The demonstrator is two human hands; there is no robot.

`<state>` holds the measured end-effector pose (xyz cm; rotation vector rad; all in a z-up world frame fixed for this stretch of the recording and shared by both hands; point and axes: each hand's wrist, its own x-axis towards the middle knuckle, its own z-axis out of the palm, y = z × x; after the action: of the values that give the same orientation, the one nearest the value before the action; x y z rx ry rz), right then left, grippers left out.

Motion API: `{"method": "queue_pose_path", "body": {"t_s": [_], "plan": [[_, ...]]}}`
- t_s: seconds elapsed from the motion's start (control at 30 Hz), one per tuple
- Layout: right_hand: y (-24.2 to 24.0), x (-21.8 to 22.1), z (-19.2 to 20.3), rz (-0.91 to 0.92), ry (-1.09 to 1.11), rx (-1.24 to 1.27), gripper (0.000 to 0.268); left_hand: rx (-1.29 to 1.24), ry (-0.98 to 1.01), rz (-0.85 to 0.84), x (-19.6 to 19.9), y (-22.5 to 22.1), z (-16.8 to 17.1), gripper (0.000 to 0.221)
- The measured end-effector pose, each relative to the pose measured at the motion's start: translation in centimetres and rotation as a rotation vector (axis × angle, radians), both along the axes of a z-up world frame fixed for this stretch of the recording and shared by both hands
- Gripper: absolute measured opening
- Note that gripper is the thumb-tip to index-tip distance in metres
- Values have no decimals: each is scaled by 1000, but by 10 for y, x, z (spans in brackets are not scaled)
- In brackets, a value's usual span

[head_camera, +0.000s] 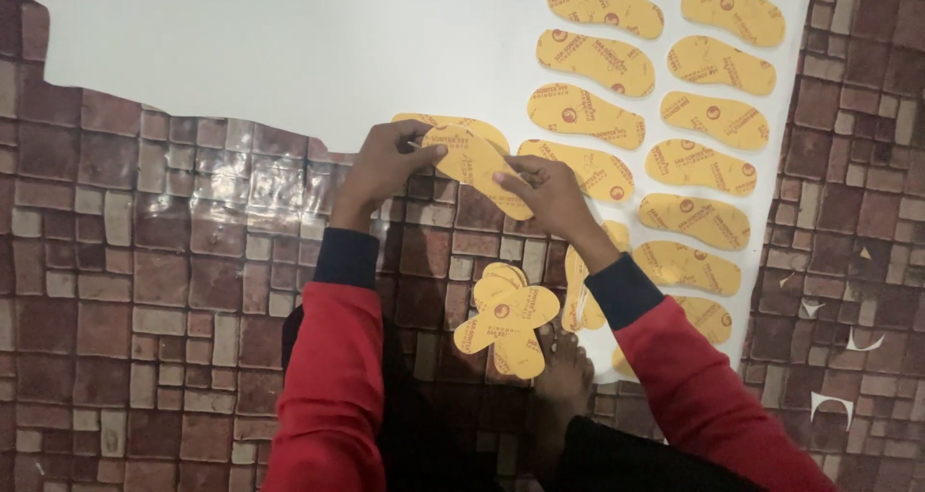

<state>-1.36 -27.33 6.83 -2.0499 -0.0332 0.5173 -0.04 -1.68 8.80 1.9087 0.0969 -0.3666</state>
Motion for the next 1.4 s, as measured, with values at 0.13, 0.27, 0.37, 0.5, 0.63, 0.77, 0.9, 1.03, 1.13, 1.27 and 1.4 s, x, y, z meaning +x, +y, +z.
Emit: {"method": "queue_pose_path", "body": {"t_s": [0.13,0.27,0.37,0.5,0.63,0.77,0.9,1.03,1.13,1.27,1.4], "plan": [[0,7,3,-96,24,140,41,-139,-14,65,3,4,-7,45],[0,16,15,-93,3,261,46,-217,-19,163,11,6,-30,43],[-7,24,21,-65,7,300,63,-329,-43,318,18,9,-41,42],[-14,56,-15,-95,-116,176,63,-349,-89,401,30,8,-48,45],[-5,75,-30,-40,-303,-8,53,-47,-127,406,55,6,-51,31],[-5,79,-33,69,-488,-113,74,84,-242,412,64,13,-82,32],[-5,80,-32,44,-436,-98,87,119,-183,441,65,11,-87,33],[-5,81,-32,49,-442,-100,86,152,-163,446,66,14,-90,34],[-6,82,-36,59,-437,-109,85,155,-183,429,65,15,-85,31],[-7,85,-40,114,-578,-178,49,131,-144,484,66,14,-82,27],[-7,87,-44,139,-637,-200,25,150,-143,471,65,15,-75,25]]}}
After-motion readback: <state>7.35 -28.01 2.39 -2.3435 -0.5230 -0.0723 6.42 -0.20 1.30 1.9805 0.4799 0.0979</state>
